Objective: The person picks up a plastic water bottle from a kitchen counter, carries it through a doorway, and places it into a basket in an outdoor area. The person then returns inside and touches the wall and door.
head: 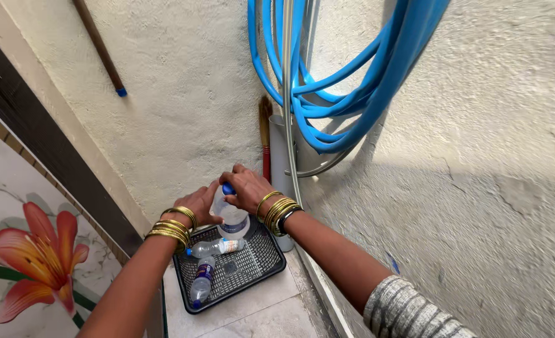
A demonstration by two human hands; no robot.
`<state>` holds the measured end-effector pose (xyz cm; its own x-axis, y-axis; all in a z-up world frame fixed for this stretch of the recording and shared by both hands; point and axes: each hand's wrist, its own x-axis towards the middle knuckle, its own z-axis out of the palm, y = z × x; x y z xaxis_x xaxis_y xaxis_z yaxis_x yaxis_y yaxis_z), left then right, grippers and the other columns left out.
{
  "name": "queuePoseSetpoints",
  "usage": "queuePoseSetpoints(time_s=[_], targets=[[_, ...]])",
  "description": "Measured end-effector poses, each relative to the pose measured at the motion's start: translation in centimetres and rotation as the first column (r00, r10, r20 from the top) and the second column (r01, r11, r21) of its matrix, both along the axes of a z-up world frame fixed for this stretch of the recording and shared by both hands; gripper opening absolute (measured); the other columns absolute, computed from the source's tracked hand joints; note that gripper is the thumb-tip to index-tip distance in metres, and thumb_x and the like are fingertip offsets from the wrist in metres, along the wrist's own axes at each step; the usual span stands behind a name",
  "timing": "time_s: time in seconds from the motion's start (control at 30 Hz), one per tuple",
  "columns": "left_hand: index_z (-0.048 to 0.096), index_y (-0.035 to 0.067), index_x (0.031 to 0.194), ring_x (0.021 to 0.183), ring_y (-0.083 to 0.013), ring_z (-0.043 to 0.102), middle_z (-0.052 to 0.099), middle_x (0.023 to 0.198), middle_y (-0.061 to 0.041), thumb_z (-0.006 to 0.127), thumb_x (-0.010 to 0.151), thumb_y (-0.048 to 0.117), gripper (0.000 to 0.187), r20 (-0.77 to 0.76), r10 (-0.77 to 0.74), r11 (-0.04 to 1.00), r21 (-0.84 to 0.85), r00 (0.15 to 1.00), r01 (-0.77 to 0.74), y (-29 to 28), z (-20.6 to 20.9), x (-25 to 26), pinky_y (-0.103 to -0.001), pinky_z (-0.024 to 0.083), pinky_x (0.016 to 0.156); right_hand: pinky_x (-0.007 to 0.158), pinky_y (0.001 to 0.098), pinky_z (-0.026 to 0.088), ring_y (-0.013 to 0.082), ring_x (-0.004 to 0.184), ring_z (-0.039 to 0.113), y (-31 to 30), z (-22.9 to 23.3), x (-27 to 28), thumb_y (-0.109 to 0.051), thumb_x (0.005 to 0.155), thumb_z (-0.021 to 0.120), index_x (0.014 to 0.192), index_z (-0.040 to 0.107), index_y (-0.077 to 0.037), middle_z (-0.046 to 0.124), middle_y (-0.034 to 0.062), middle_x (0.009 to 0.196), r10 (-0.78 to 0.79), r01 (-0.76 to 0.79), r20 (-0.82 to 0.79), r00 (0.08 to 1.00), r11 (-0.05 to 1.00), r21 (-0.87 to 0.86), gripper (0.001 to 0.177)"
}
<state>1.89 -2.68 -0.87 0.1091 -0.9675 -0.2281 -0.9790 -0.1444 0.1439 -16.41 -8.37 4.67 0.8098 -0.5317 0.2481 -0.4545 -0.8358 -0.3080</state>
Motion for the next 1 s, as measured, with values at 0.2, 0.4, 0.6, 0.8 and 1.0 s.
queuePoseSetpoints(time_s=[0.2,0.4,0.6,0.8,1.0], targets=[[0.024,0.038,0.157,0.135,-0.0320,0.054,0.051,0.150,-0.007,0.079,0.083,0.047,0.093,0.038,0.149,0.975,0.162,0.988,-0.154,-1.7,-4.7,2.9,-0.049,0.049,0.110,0.090,0.0484,0.055,0.0403,0.100,0.067,-2.0,-5.8,2.3,-0.022,0.081,0.078,0.121,0.066,-0.012,0.062,0.0195,0.115,-0.064,0.070,-0.072,0.995,0.994,0.084,0.043],[0.031,0.033,0.156,0.134,-0.0311,0.056,0.052,0.148,-0.008,0.078,0.086,0.043,0.085,0.053,0.209,0.951,0.222,0.976,-0.216,-0.2,-14.5,5.3,-0.047,0.050,0.109,0.089,0.0499,0.056,0.0405,0.099,0.068,-2.5,-14.7,3.9,-0.021,0.082,0.077,0.121,0.066,-0.013,0.059,0.0195,0.122,-0.100,0.146,-0.199,0.975,0.962,0.230,0.041],[0.037,0.033,0.152,0.132,-0.0294,0.057,0.052,0.146,-0.006,0.075,0.089,0.041,0.074,0.061,0.289,0.919,0.264,0.955,-0.294,0.9,-25.4,6.4,-0.047,0.051,0.106,0.084,0.0479,0.059,0.0407,0.097,0.069,-3.6,-25.9,5.6,-0.017,0.083,0.077,0.122,0.065,-0.012,0.058,0.0206,0.125,-0.131,0.206,-0.262,0.956,0.936,0.286,0.042],[0.029,0.031,0.157,0.132,-0.0342,0.054,0.046,0.148,-0.013,0.074,0.090,0.036,0.080,0.009,0.312,0.874,0.388,0.950,-0.291,2.4,-35.1,5.6,-0.047,0.053,0.103,0.081,0.0435,0.061,0.0350,0.092,0.070,-4.0,-36.5,6.8,-0.014,0.086,0.074,0.121,0.064,-0.008,0.057,0.0194,0.125,-0.133,0.235,-0.307,0.943,0.916,0.325,0.037],[0.036,0.026,0.153,0.134,-0.0329,0.053,0.045,0.149,-0.013,0.076,0.088,0.034,0.077,0.007,0.319,0.863,0.410,0.948,-0.294,2.5,-41.9,5.5,-0.046,0.053,0.105,0.083,0.0397,0.062,0.0319,0.095,0.071,-3.9,-43.8,8.2,-0.016,0.085,0.075,0.123,0.065,-0.010,0.059,0.0173,0.122,-0.134,0.240,-0.311,0.941,0.911,0.335,0.040]])
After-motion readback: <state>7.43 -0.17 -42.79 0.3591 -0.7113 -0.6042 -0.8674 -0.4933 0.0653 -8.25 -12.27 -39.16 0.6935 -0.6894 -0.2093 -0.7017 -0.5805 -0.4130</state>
